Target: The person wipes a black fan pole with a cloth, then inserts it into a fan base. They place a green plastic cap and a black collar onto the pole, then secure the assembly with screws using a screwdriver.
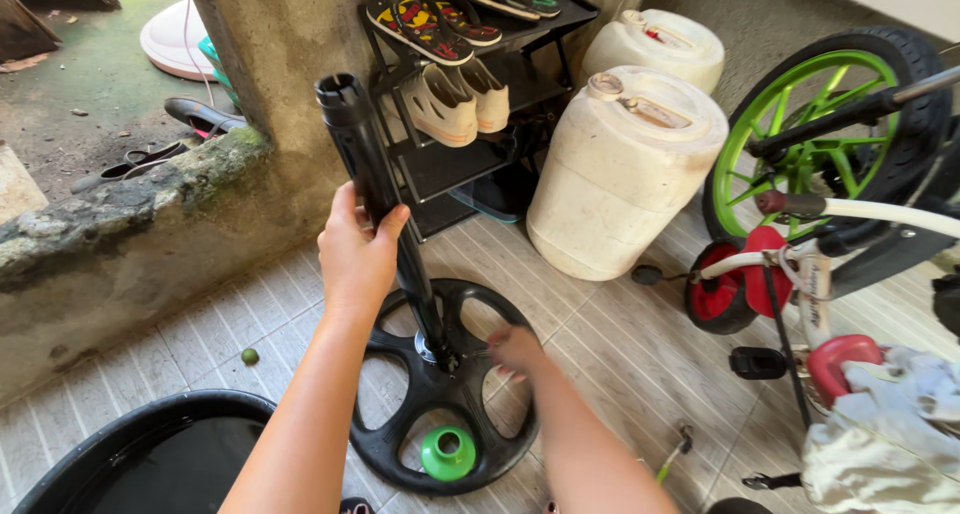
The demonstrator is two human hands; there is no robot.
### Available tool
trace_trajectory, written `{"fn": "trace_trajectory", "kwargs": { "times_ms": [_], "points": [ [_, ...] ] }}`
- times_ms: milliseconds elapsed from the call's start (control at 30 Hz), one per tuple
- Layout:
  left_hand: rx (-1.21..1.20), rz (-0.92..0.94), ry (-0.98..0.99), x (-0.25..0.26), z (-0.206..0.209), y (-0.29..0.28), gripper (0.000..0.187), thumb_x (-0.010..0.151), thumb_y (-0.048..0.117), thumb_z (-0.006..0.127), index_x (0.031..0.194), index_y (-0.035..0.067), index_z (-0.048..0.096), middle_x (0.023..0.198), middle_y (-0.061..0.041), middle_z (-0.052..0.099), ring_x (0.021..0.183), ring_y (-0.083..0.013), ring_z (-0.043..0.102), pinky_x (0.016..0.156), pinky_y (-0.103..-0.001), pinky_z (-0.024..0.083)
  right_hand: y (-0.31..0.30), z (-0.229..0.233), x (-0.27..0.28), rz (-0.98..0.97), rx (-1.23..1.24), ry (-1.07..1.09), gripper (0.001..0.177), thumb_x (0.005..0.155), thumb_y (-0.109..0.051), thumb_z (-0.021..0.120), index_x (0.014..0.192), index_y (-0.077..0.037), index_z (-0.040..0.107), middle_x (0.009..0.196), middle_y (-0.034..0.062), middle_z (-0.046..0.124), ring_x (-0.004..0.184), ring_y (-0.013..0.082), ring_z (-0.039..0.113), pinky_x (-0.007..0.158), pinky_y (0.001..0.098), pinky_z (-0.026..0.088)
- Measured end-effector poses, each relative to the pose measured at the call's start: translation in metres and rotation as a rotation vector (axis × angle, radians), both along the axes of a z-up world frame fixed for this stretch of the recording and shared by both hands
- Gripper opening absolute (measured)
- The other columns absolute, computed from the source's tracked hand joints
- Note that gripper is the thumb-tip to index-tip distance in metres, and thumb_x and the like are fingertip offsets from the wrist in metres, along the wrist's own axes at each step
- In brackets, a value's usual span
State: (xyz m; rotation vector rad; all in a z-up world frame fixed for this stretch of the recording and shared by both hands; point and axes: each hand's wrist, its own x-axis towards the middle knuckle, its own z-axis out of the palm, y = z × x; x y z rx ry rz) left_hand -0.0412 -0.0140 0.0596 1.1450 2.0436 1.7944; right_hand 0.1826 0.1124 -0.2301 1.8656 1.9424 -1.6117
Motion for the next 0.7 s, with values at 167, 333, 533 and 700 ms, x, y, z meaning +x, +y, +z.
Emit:
{"fn": "trace_trajectory", "kwargs": {
  "times_ms": [167,333,533,700],
  "points": [
    [-0.002,0.010,0.031,-0.015,-0.002,0.001,0.046,0.087,0.021,0.080,0.127,0.006,0.062,0.099,-0.010,0.078,0.088,-0.0209,0.076,0.079,-0.034,0.056,-0.047,-0.084,-0.041,-0.133,-0.063,0.159,0.054,0.088,-0.014,0.071,0.138,-0.027,0.056,0.096,0.0030,0.075,0.065,0.0160,0.071,0.048,0.0331,0.052],
    [-0.042,0.027,-0.067,-0.031,-0.003,-0.004,0.044,0.088,0.020,0.078,0.127,0.007,0.062,0.100,-0.009,0.078,0.084,-0.0175,0.075,0.073,-0.033,0.055,-0.053,-0.121,-0.065,-0.167,0.147,0.180,0.065,0.084,-0.018,0.076,0.143,-0.028,0.050,0.099,0.0137,0.076,0.074,0.0271,0.072,0.067,0.0396,0.057],
    [0.044,-0.032,0.002,-0.038,-0.006,-0.006,0.029,0.095,0.017,0.079,0.118,0.005,0.065,0.095,-0.005,0.074,0.082,-0.0117,0.068,0.071,-0.029,0.052,-0.059,-0.135,-0.087,-0.094,0.436,0.032,0.056,0.081,-0.029,0.083,0.132,-0.019,0.062,0.119,0.0189,0.066,0.114,0.0389,0.063,0.098,0.0477,0.051],
    [0.011,-0.042,-0.088,-0.040,0.005,-0.013,0.024,0.101,0.018,0.077,0.110,0.007,0.057,0.091,-0.003,0.064,0.076,-0.0102,0.059,0.065,-0.028,0.048,-0.077,-0.119,-0.094,-0.172,0.512,0.036,0.052,0.088,-0.024,0.074,0.136,-0.014,0.059,0.129,0.0184,0.060,0.121,0.0411,0.057,0.102,0.0472,0.049]
  ]
}}
